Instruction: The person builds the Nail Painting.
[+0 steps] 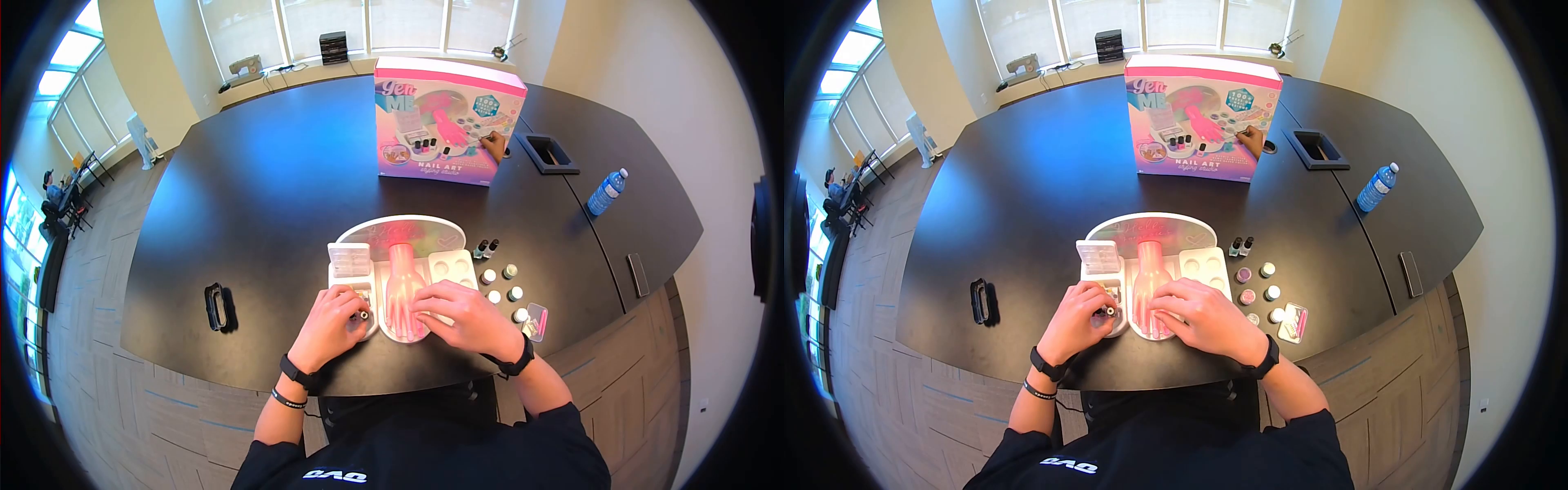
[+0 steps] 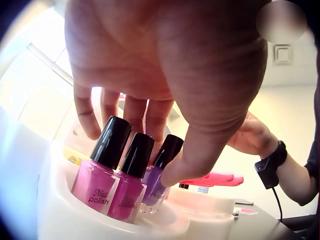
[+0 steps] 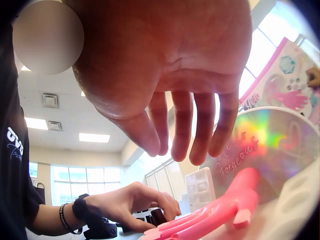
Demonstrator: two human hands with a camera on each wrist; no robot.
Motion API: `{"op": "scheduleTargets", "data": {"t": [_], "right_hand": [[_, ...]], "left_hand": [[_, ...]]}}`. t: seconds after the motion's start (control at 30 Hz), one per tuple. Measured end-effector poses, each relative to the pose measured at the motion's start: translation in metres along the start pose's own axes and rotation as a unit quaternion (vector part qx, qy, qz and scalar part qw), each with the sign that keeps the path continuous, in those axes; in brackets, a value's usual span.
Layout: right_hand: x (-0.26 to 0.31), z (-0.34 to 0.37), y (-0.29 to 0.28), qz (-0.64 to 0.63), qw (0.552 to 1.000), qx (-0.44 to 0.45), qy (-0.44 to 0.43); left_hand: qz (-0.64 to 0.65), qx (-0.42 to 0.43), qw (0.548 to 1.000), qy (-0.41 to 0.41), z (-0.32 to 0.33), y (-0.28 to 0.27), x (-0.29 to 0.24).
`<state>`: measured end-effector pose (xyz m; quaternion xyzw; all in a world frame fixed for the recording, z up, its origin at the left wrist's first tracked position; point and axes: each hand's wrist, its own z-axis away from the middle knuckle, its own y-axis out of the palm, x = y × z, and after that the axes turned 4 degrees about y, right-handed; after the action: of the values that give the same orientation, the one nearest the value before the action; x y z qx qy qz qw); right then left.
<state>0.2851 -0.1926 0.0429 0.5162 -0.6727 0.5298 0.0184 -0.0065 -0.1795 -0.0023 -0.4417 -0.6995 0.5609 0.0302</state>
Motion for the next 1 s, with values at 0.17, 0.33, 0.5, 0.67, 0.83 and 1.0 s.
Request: {"op": "scheduleTargets", "data": {"t": [0.17,0.33,0.5,0.67,0.83,1.0], "right_hand": [[-0.001,0.002,0.000,0.000,1.000,-0.005,0.000],[-0.001,0.004,-0.001,0.000,1.000,-0.013,0.002],[-0.001,0.004,-0.005,-0.004,1.000,-0.020,0.008],[-0.002,0.006,-0.009,0.002,0.999,-0.026,0.019],[-0.009,0.007,-0.022,0.020,0.998,-0.048,0.037],[-0.029,0.006,-0.037,0.057,0.992,-0.086,0.074]], "left_hand": [[-0.009,0.006,1.000,-0.001,0.001,0.003,0.003],[-0.028,-0.005,1.000,0.002,0.002,0.007,0.007],[-0.028,-0.006,1.000,-0.003,0.002,0.006,0.005],[-0.029,-0.003,1.000,-0.005,0.003,0.007,0.007],[-0.030,-0.001,1.000,-0.002,0.003,0.006,0.006],[-0.030,0.007,1.000,-0.002,0.003,-0.002,-0.003]]}}
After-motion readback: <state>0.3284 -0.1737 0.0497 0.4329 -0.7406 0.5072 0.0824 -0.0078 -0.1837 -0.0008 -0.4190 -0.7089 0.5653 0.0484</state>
